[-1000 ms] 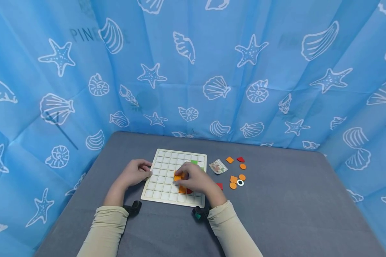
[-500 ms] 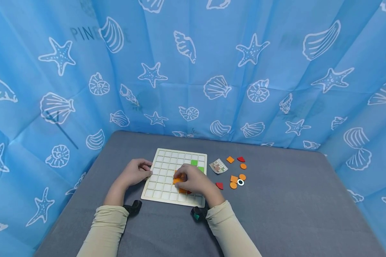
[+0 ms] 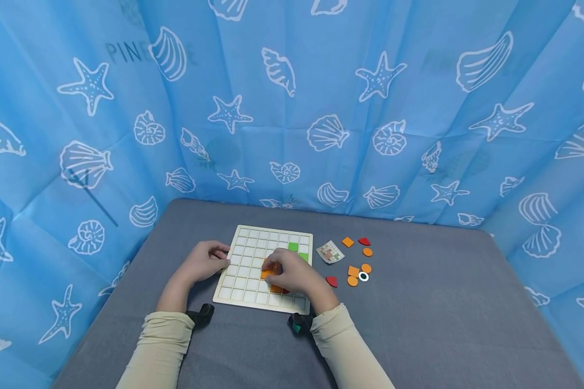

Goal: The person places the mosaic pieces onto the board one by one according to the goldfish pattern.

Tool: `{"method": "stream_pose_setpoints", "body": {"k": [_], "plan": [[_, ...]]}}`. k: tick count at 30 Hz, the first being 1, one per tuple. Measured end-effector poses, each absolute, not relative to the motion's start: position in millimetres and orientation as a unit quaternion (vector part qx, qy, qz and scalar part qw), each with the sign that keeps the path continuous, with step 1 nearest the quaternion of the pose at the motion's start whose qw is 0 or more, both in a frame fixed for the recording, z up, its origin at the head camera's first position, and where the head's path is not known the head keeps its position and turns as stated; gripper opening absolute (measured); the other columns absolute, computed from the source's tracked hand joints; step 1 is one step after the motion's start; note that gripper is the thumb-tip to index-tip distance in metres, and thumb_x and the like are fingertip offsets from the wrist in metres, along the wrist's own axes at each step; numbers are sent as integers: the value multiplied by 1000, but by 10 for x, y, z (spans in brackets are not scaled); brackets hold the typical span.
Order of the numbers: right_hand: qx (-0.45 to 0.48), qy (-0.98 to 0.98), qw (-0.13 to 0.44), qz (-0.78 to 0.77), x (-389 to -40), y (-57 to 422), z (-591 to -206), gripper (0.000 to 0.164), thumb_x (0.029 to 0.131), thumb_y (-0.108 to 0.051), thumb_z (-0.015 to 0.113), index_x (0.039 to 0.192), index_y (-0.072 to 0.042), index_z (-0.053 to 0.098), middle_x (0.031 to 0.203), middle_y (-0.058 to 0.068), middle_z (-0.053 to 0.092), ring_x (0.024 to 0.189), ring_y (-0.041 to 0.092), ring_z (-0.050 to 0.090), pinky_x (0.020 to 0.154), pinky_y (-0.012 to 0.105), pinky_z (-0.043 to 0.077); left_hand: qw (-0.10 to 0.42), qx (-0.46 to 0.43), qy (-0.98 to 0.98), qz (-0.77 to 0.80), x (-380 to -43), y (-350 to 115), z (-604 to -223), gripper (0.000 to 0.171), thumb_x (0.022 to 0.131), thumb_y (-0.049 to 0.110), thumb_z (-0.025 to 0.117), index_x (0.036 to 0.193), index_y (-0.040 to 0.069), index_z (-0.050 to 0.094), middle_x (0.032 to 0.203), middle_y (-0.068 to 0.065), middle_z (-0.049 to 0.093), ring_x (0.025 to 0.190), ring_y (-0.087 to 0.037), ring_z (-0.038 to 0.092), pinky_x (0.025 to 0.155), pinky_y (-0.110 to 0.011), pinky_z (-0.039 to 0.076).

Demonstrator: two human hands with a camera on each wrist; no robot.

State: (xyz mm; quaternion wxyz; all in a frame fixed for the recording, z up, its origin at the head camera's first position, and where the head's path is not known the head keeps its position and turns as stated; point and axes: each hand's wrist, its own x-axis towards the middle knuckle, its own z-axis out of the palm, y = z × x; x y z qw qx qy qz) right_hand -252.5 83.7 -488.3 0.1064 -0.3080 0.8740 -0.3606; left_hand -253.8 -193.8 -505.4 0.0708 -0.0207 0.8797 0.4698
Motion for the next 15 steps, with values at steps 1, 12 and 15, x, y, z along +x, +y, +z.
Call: {"method": "stream_pose_setpoints", "body": {"k": [1, 12, 15], "plan": [[-308, 875, 106, -358, -2524, 831, -4879, 14, 95, -8, 78, 108, -10, 78, 107, 3, 70, 80, 11, 55, 72, 27, 50, 71, -20, 880, 470, -2538, -1938, -5054, 36, 95, 10, 74, 130, 2, 70, 98, -12, 66, 81, -22, 61, 73, -38, 51], [-318, 866, 97, -373, -2546, 930, -4843, 14, 97, -10, 77, 111, -10, 79, 107, 5, 71, 82, 12, 58, 71, 27, 51, 70, -22, 880, 469, -2544, -1947, -5058, 36, 95, 11, 75, 129, 2, 71, 99, -11, 66, 82, -22, 61, 74, -38, 51], [-311, 868, 85, -378, -2550, 1047, -4787, 16, 98, -12, 76, 114, -9, 79, 108, 7, 72, 84, 14, 62, 71, 28, 53, 70, -22, 880, 469, -2550, -1948, -5067, 35, 95, 11, 75, 129, 2, 71, 99, -11, 66, 82, -22, 61, 74, -38, 51]]}}
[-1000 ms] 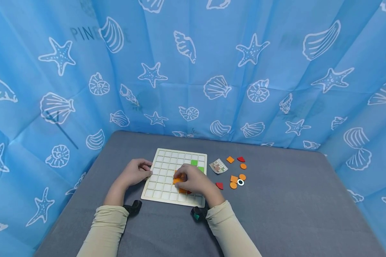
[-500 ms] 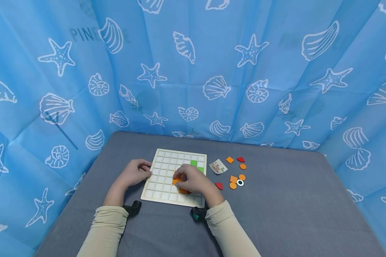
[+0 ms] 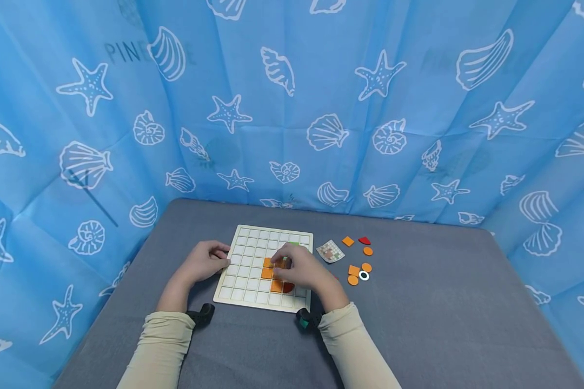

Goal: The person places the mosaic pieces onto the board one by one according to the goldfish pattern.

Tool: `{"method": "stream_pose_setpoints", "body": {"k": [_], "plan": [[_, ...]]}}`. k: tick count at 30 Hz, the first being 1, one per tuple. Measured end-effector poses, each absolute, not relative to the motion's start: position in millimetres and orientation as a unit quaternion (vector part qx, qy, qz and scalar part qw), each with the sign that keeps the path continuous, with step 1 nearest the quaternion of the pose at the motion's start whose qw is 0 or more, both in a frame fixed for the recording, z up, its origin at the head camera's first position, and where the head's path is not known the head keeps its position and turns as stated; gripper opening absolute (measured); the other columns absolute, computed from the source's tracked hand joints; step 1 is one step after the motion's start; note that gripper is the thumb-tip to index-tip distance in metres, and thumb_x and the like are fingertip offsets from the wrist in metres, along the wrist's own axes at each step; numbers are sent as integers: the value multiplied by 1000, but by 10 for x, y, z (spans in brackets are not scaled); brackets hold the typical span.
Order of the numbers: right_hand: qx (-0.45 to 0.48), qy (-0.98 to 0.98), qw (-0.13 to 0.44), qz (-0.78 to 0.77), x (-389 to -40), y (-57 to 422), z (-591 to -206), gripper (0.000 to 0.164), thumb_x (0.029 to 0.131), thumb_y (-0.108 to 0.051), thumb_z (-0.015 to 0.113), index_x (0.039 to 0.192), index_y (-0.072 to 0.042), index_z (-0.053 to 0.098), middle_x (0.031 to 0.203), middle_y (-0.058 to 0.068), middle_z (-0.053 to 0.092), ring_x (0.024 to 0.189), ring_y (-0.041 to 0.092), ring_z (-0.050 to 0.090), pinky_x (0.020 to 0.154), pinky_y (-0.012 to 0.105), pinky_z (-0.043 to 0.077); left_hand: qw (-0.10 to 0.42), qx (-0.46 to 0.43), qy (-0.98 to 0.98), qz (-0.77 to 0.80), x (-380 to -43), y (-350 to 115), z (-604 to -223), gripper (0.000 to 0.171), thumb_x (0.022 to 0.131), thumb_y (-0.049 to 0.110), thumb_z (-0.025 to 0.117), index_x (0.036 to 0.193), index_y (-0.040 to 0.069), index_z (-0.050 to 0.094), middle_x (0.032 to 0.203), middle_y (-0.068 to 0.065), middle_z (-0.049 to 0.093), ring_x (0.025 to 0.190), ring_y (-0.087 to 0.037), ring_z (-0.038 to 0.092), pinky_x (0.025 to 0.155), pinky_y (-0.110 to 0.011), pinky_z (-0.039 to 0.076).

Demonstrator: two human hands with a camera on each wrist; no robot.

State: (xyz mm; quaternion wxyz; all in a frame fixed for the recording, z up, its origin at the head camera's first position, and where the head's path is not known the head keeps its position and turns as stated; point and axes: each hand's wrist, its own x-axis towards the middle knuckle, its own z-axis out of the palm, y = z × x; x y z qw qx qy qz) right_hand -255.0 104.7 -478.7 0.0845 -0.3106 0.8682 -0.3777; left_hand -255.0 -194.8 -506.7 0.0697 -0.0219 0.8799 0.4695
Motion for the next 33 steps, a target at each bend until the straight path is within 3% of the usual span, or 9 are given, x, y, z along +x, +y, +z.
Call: {"method": "stream_pose_setpoints", "body": {"k": [15, 24, 33], "plan": [[-190, 903, 13, -384, -2428, 2155, -4680, 18, 99, -10, 75, 115, -3, 78, 108, 10, 72, 84, 19, 61, 66, 29, 52, 75, -12, 880, 468, -2553, -1925, -5054, 35, 96, 10, 73, 129, 1, 70, 100, -12, 66, 84, -23, 60, 75, -39, 50], [-151, 912, 30, -381, -2408, 2541, -4718, 21, 99, -8, 74, 119, -2, 76, 118, 16, 70, 83, 20, 62, 62, 29, 53, 77, -17, 879, 470, -2556, -1985, -5078, 36, 96, 11, 74, 131, 3, 70, 100, -12, 65, 84, -24, 60, 76, -39, 51], [-159, 919, 62, -355, -2430, 2629, -4791, 20, 97, -8, 76, 117, -1, 76, 113, 15, 72, 80, 15, 59, 64, 27, 51, 76, -10, 878, 472, -2521, -1949, -5048, 36, 97, 9, 72, 132, 1, 69, 103, -13, 66, 85, -23, 62, 76, -39, 52]]}}
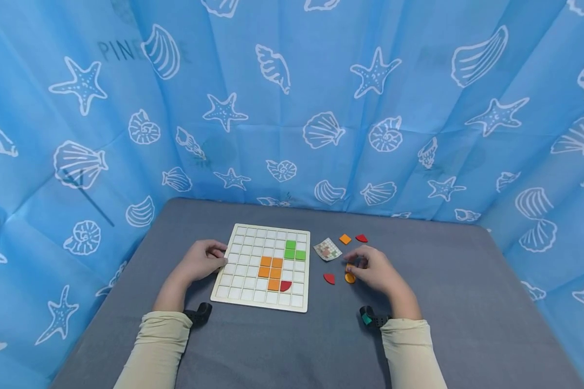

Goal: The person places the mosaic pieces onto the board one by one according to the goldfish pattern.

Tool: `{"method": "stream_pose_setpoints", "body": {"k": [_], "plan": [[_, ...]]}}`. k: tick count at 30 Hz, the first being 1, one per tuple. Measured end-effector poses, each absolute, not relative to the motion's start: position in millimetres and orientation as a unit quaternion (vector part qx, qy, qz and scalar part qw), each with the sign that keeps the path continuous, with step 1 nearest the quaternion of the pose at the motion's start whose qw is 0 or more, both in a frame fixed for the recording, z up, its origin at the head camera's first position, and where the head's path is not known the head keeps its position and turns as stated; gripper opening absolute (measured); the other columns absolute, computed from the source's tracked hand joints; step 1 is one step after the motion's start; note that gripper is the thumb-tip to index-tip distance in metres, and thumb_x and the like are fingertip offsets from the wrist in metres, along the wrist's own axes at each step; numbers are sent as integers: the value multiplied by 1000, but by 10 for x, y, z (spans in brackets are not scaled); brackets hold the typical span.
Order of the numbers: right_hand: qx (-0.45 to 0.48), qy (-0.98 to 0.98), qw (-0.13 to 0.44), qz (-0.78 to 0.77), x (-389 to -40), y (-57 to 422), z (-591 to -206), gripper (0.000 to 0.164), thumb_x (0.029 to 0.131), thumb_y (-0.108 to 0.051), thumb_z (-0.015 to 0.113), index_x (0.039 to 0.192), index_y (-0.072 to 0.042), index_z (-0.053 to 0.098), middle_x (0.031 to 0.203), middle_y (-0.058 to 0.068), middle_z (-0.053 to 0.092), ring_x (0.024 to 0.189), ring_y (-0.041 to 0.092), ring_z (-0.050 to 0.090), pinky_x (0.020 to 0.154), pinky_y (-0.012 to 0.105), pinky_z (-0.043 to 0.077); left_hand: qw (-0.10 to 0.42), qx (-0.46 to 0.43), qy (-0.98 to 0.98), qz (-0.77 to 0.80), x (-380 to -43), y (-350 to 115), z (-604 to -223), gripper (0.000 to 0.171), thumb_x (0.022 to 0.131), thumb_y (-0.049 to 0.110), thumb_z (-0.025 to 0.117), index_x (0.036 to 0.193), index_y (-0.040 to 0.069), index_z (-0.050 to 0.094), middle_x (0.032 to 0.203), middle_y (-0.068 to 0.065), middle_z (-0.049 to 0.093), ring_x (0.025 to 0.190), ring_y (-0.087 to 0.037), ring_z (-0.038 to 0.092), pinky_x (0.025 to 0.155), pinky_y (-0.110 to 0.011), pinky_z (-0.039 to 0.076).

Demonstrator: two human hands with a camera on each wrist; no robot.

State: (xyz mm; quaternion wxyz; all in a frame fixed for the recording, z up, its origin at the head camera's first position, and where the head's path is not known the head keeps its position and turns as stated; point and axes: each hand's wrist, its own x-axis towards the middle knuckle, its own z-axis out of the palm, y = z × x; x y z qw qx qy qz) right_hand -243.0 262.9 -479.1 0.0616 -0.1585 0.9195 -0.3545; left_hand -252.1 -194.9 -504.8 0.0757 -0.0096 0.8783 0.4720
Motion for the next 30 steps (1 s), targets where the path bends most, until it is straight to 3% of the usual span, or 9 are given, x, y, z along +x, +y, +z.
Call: {"method": "stream_pose_setpoints", "body": {"k": [8, 18, 30], "plan": [[-152, 925, 68, -342, -2459, 2659, -4898, 17, 97, -6, 75, 113, -3, 78, 96, 6, 66, 73, 13, 53, 62, 28, 47, 74, -10, 877, 474, -2514, -1924, -5020, 36, 96, 8, 71, 132, 0, 69, 104, -14, 66, 85, -23, 62, 76, -39, 53], [-152, 934, 46, -321, -2495, 2610, -4910, 14, 97, -7, 76, 110, -4, 79, 99, 5, 66, 72, 14, 54, 62, 28, 47, 72, -11, 878, 474, -2524, -1950, -5062, 36, 96, 9, 71, 131, 1, 70, 103, -14, 66, 84, -23, 62, 75, -39, 53], [-120, 939, 51, -317, -2502, 2591, -4933, 23, 93, -14, 81, 112, -1, 79, 94, 6, 65, 74, 15, 53, 62, 28, 46, 74, -10, 878, 473, -2525, -1950, -5051, 36, 96, 10, 72, 131, 1, 70, 103, -14, 66, 84, -23, 62, 75, -38, 52]]}}
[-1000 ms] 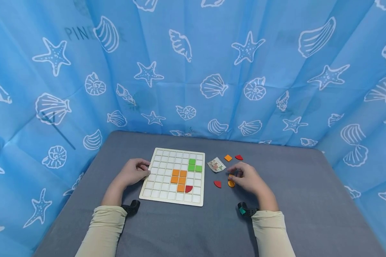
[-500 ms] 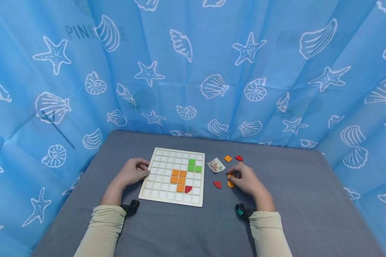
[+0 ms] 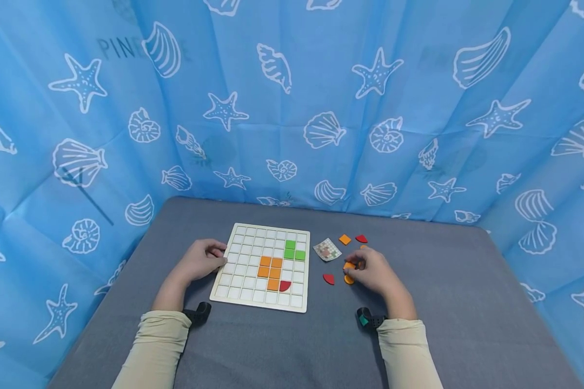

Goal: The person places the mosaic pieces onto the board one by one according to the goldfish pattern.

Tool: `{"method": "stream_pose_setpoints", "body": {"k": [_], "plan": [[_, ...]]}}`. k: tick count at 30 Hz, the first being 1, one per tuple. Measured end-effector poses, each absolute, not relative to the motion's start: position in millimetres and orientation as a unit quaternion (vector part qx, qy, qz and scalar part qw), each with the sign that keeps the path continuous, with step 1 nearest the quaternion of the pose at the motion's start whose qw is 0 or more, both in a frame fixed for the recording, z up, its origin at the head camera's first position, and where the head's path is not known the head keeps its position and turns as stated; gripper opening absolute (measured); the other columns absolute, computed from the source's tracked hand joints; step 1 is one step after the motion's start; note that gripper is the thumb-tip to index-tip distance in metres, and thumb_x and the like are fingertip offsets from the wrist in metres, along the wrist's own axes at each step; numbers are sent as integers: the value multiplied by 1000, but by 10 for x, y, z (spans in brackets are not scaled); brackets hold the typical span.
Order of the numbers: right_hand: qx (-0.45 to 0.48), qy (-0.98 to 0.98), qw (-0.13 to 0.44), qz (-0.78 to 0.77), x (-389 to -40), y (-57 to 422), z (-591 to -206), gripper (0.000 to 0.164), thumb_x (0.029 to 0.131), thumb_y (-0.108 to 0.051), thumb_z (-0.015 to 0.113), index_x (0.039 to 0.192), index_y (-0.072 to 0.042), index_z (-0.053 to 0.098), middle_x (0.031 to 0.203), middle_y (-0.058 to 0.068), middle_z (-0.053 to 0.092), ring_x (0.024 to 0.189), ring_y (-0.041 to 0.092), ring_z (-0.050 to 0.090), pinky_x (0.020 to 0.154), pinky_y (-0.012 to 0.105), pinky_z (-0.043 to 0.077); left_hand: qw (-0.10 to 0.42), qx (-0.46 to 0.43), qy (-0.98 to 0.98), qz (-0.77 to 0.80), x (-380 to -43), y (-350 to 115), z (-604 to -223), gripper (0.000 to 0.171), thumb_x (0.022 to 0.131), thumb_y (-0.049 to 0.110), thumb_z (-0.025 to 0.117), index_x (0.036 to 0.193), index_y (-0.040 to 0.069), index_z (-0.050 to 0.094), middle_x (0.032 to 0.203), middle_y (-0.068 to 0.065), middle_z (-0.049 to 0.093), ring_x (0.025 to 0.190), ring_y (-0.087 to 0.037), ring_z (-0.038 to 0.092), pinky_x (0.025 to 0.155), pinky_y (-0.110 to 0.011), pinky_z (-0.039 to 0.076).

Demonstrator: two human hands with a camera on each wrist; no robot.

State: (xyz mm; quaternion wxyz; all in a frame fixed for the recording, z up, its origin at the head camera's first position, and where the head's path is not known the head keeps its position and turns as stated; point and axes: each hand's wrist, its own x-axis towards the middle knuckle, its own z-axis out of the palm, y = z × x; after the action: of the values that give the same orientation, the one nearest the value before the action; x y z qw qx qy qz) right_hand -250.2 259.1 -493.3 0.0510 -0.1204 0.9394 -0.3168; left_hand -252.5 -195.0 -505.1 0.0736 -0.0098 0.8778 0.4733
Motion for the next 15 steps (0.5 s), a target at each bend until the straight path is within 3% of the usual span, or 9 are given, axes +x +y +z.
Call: {"method": "stream_pose_setpoints", "body": {"k": [10, 15], "plan": [[-104, 945, 55, -306, -2487, 2552, -4910, 24, 93, -14, 81, 112, 1, 78, 86, 5, 63, 74, 18, 52, 61, 30, 43, 72, -8, 878, 473, -2526, -1954, -5046, 35, 96, 9, 71, 130, 2, 70, 103, -13, 67, 85, -22, 62, 76, -38, 52], [-106, 946, 51, -300, -2500, 2545, -4916, 22, 93, -14, 80, 111, 0, 79, 91, 6, 67, 73, 17, 52, 61, 29, 44, 72, -8, 880, 470, -2528, -1955, -5041, 36, 96, 10, 71, 130, 2, 70, 104, -13, 67, 85, -22, 62, 76, -39, 52]]}}
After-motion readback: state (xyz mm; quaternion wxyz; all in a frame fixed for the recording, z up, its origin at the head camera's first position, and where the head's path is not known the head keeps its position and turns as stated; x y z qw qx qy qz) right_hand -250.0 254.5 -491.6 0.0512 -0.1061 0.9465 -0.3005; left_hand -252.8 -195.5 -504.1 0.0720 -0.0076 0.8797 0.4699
